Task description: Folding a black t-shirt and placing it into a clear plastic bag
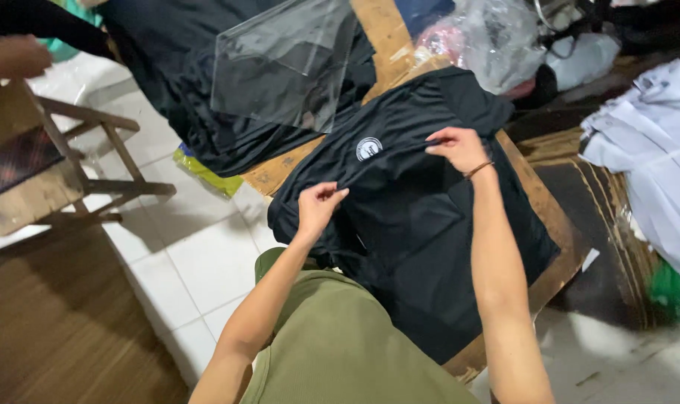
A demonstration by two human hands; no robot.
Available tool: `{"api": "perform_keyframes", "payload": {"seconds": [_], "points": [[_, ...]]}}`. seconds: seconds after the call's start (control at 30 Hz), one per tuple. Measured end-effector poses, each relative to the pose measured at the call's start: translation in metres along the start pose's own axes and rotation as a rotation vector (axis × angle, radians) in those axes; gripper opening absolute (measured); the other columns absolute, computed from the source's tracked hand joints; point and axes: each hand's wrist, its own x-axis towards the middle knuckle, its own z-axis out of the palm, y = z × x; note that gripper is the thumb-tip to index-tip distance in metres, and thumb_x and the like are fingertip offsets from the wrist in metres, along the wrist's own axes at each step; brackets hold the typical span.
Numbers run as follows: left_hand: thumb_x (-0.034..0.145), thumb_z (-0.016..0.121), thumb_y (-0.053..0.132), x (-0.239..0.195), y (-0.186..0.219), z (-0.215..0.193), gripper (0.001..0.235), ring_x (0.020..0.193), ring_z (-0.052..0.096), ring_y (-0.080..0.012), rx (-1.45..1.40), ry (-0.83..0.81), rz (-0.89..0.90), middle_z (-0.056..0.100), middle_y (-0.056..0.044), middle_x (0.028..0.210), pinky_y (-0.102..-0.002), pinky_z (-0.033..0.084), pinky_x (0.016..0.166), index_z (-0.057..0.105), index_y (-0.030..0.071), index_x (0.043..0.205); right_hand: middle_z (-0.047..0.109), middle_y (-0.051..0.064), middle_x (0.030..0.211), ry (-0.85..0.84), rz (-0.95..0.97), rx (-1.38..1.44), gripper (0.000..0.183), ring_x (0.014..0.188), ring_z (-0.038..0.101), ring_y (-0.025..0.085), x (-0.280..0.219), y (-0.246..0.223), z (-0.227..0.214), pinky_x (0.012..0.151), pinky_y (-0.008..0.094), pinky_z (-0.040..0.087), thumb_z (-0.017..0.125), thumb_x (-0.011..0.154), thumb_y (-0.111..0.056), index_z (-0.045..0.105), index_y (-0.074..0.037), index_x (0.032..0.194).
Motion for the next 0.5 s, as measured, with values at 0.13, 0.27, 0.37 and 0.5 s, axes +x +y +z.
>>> {"api": "perform_keyframes", "payload": {"seconds": [0.13, 0.27, 0.37, 0.5], "points": [[0.074, 0.091, 0.018, -0.006, 0.106, -0.008, 0.026, 0.063, 0.059, -0.0097, 0.114, -0.059, 0.348, 0.072, -0.006, 0.074, -0.026, 0.048, 0.059, 0.082, 0.018, 0.099, 0.073, 0.000, 0.100, 0.157, -0.089, -0.023, 0.037, 0.086, 0.064, 0.003, -0.060, -0.065, -0.064, 0.084, 0.020, 0.056, 0.088, 0.079, -0.008, 0.077, -0.015, 0.113], [0.078, 0.084, -0.001, -0.038, 0.193, -0.023, 0.026, 0.079, 0.066, -0.0137, 0.017, -0.169, 0.667, 0.075, -0.002, 0.096, -0.026, 0.053, 0.074, 0.082, 0.017, 0.098, 0.071, 0.001, 0.098, 0.352, -0.301, -0.043, 0.033, 0.083, 0.061, 0.004, -0.146, -0.124, -0.084, 0.083, 0.020, 0.053, 0.090, 0.082, -0.006, 0.077, -0.016, 0.111], [0.080, 0.078, -0.006, -0.059, 0.205, -0.038, 0.032, 0.081, 0.066, -0.0187, 0.150, -0.225, 0.787, 0.072, 0.000, 0.107, -0.031, 0.054, 0.076, 0.082, 0.020, 0.098, 0.071, 0.000, 0.095, 0.413, -0.425, -0.179, 0.025, 0.087, 0.060, 0.011, -0.195, -0.121, -0.060, 0.089, 0.025, 0.047, 0.090, 0.082, -0.005, 0.077, -0.019, 0.099], [0.073, 0.078, -0.006, -0.059, 0.121, -0.052, 0.035, 0.085, 0.066, -0.0277, 0.389, -0.265, 0.776, 0.067, -0.003, 0.113, -0.040, 0.056, 0.078, 0.080, 0.022, 0.094, 0.075, 0.000, 0.094, 0.528, -0.343, -0.161, 0.027, 0.096, 0.070, 0.020, -0.238, -0.056, 0.024, 0.097, 0.033, 0.050, 0.085, 0.073, 0.006, 0.074, -0.017, 0.078]]}}
